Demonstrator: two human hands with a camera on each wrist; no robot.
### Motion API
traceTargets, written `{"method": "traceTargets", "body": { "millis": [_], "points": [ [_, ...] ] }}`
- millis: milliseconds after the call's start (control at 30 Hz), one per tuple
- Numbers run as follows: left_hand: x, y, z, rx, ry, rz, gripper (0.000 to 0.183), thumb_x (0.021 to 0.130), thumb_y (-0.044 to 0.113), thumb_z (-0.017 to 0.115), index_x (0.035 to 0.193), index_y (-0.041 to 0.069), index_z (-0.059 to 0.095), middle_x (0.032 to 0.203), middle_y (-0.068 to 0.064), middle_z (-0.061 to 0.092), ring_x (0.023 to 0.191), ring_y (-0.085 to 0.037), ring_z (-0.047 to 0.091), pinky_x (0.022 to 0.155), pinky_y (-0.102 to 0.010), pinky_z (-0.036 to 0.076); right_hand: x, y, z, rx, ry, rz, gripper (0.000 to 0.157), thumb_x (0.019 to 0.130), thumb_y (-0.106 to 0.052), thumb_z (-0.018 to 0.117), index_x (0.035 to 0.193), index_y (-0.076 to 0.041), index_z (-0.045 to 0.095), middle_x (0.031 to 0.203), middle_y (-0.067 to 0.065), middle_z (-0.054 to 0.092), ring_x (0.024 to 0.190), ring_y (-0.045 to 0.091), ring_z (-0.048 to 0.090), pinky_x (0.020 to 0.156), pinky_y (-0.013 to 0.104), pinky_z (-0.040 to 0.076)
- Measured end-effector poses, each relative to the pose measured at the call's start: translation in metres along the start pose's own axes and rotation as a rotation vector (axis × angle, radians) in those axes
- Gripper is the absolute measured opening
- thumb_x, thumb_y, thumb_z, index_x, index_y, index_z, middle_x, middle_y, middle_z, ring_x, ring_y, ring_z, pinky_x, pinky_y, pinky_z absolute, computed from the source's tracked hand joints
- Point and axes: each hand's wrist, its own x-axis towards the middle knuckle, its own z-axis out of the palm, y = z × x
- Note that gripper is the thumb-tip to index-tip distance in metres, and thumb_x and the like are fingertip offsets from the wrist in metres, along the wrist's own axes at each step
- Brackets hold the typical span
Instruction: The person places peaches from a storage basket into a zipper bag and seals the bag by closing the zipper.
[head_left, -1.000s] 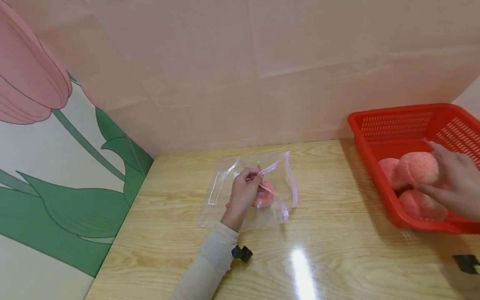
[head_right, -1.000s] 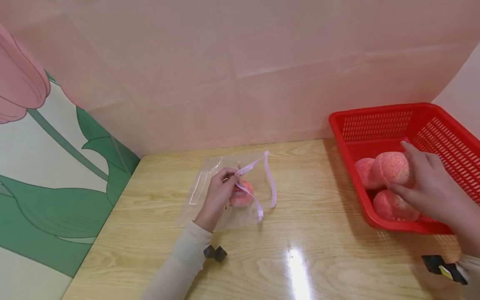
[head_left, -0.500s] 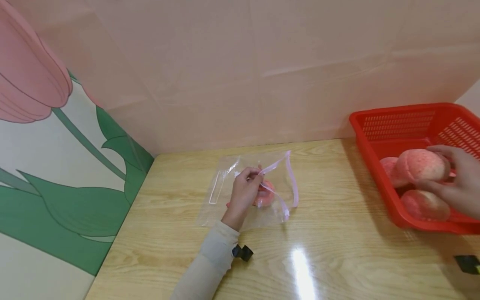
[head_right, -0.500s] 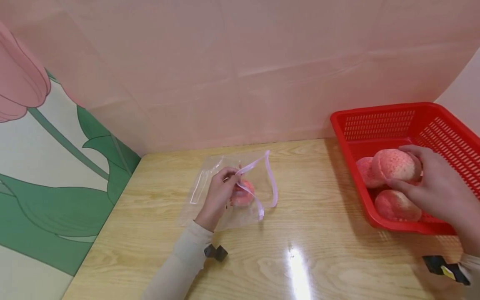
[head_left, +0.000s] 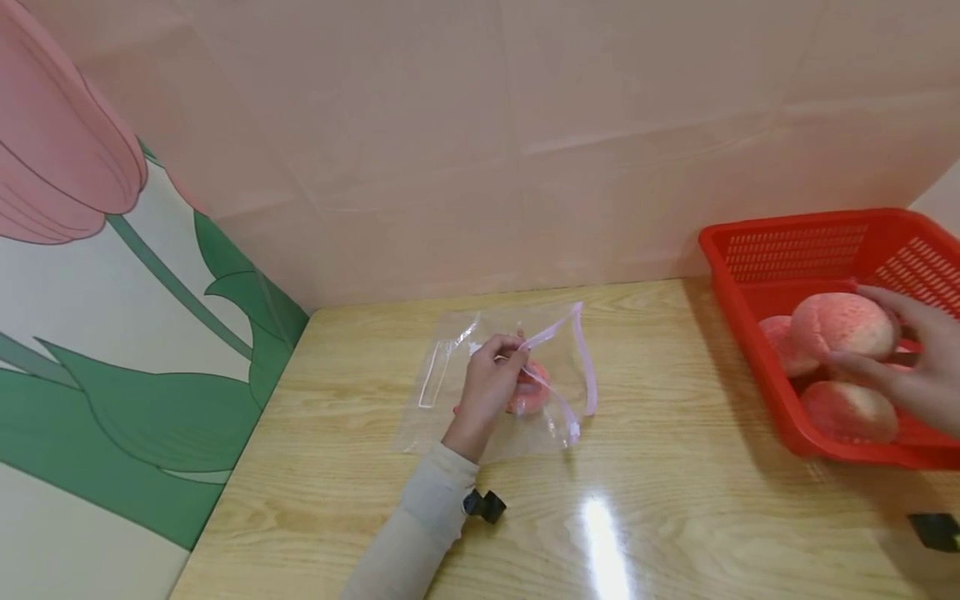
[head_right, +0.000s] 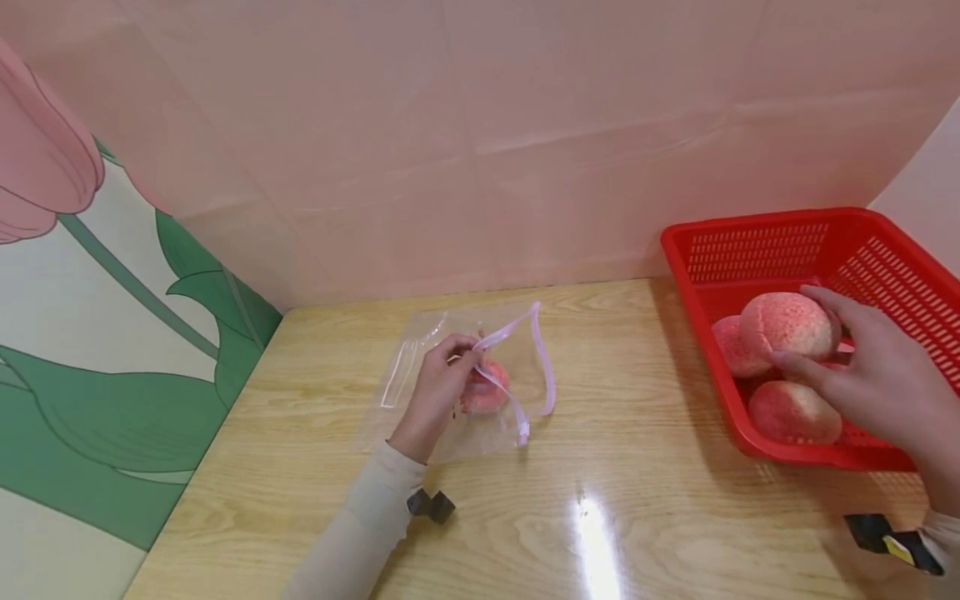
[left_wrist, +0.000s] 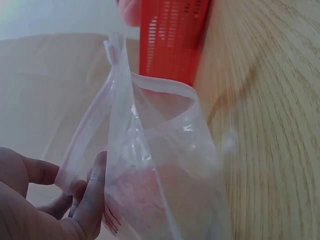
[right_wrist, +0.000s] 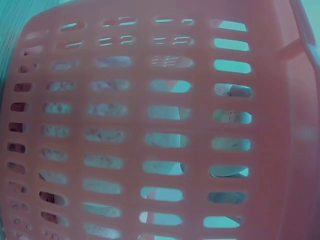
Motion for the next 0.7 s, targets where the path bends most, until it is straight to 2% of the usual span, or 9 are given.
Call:
{"method": "traceTargets", "body": {
  "millis": [167, 300, 500, 600, 633, 700],
  "points": [
    [0.0, 0.002, -0.001, 0.01, 0.024, 0.025, 0.015, 0.096, 0.006, 0.06, 0.107, -0.003, 0.066, 0.086, -0.004, 0.06, 0.06, -0.01, 0.064, 0.062, -0.028, 0.062, -0.004, -0.011, -0.001, 0.016, 0.004, 0.006, 0.093, 0.09, -0.023, 0.073, 0.159, -0.005, 0.014, 0.147, 0.039, 0.033, 0.109, 0.057, 0.041, 0.076, 0.065, 0.047],
    [-0.001, 0.005, -0.003, -0.004, 0.034, 0.039, 0.015, 0.095, 0.005, 0.061, 0.106, -0.004, 0.066, 0.086, -0.009, 0.062, 0.059, -0.009, 0.064, 0.063, -0.029, 0.063, -0.006, -0.02, -0.001, 0.034, 0.003, -0.001, 0.092, 0.09, -0.022, 0.074, 0.159, -0.005, 0.015, 0.149, 0.038, 0.032, 0.11, 0.057, 0.04, 0.079, 0.063, 0.043],
    [-0.003, 0.01, -0.006, -0.044, 0.026, 0.046, 0.016, 0.095, 0.006, 0.062, 0.106, -0.006, 0.065, 0.085, -0.012, 0.062, 0.06, -0.01, 0.063, 0.064, -0.031, 0.063, -0.011, -0.03, 0.0, 0.048, -0.042, 0.01, 0.096, 0.088, -0.028, 0.076, 0.159, -0.008, 0.015, 0.146, 0.037, 0.033, 0.107, 0.055, 0.041, 0.067, 0.059, 0.056],
    [-0.003, 0.011, -0.006, -0.055, 0.019, 0.045, 0.017, 0.095, 0.006, 0.062, 0.107, -0.006, 0.065, 0.086, -0.012, 0.062, 0.061, -0.01, 0.063, 0.065, -0.032, 0.063, -0.011, -0.038, 0.002, 0.043, -0.074, 0.016, 0.098, 0.086, -0.032, 0.077, 0.159, -0.009, 0.015, 0.143, 0.036, 0.035, 0.106, 0.055, 0.042, 0.066, 0.058, 0.059],
    [-0.003, 0.011, -0.006, -0.058, 0.02, 0.046, 0.017, 0.095, 0.006, 0.062, 0.107, -0.006, 0.065, 0.086, -0.011, 0.062, 0.061, -0.01, 0.063, 0.065, -0.033, 0.063, -0.012, -0.042, 0.002, 0.036, -0.082, 0.019, 0.099, 0.086, -0.034, 0.077, 0.159, -0.01, 0.015, 0.143, 0.036, 0.035, 0.107, 0.056, 0.041, 0.071, 0.065, 0.056],
    [-0.002, 0.012, -0.007, -0.071, 0.02, 0.043, 0.017, 0.095, 0.005, 0.062, 0.108, -0.007, 0.065, 0.086, -0.011, 0.062, 0.06, -0.01, 0.063, 0.065, -0.034, 0.064, -0.011, -0.051, 0.002, 0.033, -0.086, 0.016, 0.099, 0.086, -0.033, 0.078, 0.16, -0.012, 0.015, 0.146, 0.036, 0.033, 0.11, 0.056, 0.041, 0.078, 0.07, 0.052]
  ]
}}
